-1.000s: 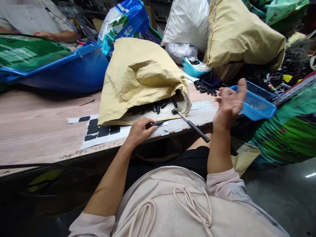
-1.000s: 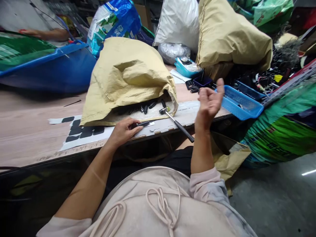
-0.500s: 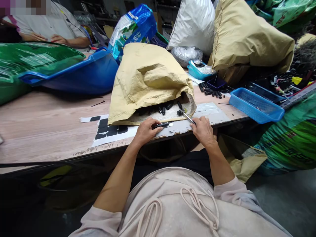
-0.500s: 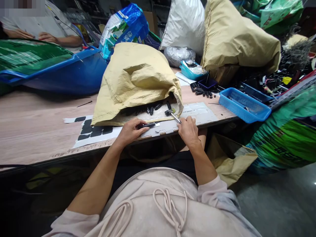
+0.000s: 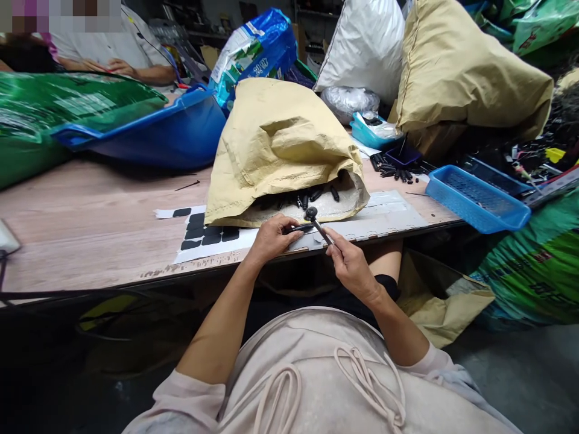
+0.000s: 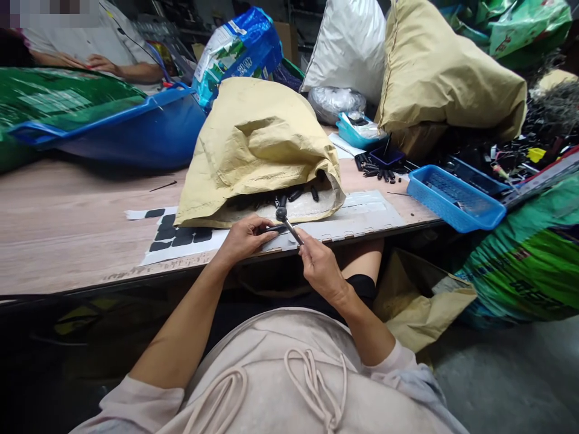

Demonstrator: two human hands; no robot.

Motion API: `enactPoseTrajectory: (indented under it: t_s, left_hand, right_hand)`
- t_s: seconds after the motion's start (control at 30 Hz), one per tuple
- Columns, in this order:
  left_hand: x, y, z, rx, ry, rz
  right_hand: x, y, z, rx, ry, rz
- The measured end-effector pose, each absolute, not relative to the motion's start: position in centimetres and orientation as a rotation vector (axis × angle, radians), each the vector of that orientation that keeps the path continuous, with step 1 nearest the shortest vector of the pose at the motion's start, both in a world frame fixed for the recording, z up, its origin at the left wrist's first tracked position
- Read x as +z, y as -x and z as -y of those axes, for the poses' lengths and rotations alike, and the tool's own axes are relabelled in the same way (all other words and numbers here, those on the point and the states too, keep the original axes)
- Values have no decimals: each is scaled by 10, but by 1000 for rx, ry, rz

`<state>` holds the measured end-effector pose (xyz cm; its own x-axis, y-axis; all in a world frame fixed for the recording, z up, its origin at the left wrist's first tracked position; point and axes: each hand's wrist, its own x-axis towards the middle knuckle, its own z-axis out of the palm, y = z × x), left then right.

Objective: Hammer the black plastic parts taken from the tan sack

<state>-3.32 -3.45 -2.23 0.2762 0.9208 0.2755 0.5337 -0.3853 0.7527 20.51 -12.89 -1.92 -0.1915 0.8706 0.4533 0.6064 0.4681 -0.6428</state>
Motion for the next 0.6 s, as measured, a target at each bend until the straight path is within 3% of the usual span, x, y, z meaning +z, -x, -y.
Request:
enactPoseTrajectory:
  t_s: [0.6]
  left_hand:
    - [-25,32,32,987,-1999,-1310]
  right_hand:
    - [-30,-203,131,346,1266,1962]
